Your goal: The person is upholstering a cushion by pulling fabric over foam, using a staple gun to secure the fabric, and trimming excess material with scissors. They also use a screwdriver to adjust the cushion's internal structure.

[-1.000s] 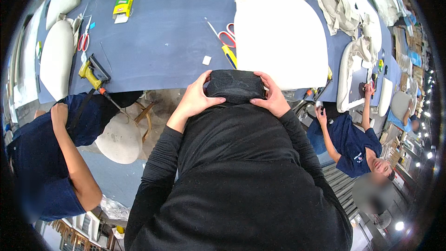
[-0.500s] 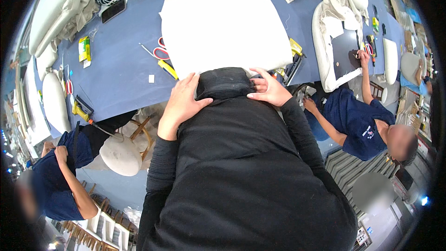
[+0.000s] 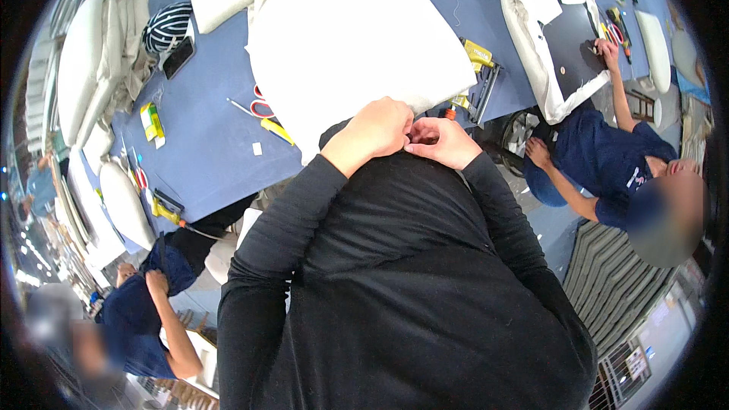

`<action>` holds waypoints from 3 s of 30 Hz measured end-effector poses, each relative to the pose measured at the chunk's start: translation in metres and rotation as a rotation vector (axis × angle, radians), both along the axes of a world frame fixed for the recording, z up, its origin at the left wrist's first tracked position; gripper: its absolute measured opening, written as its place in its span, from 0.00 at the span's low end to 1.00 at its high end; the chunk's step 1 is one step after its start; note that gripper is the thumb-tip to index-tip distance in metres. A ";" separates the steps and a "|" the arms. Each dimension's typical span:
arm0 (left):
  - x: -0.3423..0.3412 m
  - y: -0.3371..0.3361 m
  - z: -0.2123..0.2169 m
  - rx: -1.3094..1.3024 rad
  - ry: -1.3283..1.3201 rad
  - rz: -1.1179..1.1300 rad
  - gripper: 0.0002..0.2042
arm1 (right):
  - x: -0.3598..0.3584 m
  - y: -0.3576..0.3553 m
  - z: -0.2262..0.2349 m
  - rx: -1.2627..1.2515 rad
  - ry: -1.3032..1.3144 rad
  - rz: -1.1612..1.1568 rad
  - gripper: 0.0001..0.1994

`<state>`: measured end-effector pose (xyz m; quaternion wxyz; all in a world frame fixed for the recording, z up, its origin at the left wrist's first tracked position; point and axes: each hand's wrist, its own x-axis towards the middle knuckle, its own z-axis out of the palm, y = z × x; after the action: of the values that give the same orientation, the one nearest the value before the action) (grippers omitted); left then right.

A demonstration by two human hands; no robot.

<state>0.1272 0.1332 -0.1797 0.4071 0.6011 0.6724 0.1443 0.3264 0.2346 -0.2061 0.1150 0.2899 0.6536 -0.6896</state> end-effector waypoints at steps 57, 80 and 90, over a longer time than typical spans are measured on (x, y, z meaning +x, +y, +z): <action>-0.061 -0.155 0.030 0.169 -0.029 0.386 0.14 | -0.053 -0.043 0.072 1.066 -0.117 0.535 0.35; -0.041 -0.126 0.042 0.291 0.348 0.079 0.39 | -0.080 -0.029 0.053 0.794 -0.008 0.487 0.31; -0.039 -0.116 0.038 0.211 0.408 -0.004 0.36 | -0.064 -0.031 0.063 0.892 -0.191 0.522 0.33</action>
<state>0.0885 0.0168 -0.1412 0.1977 0.6584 0.7208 0.0886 0.2628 0.2031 -0.1426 0.2076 0.1998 0.9207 -0.2633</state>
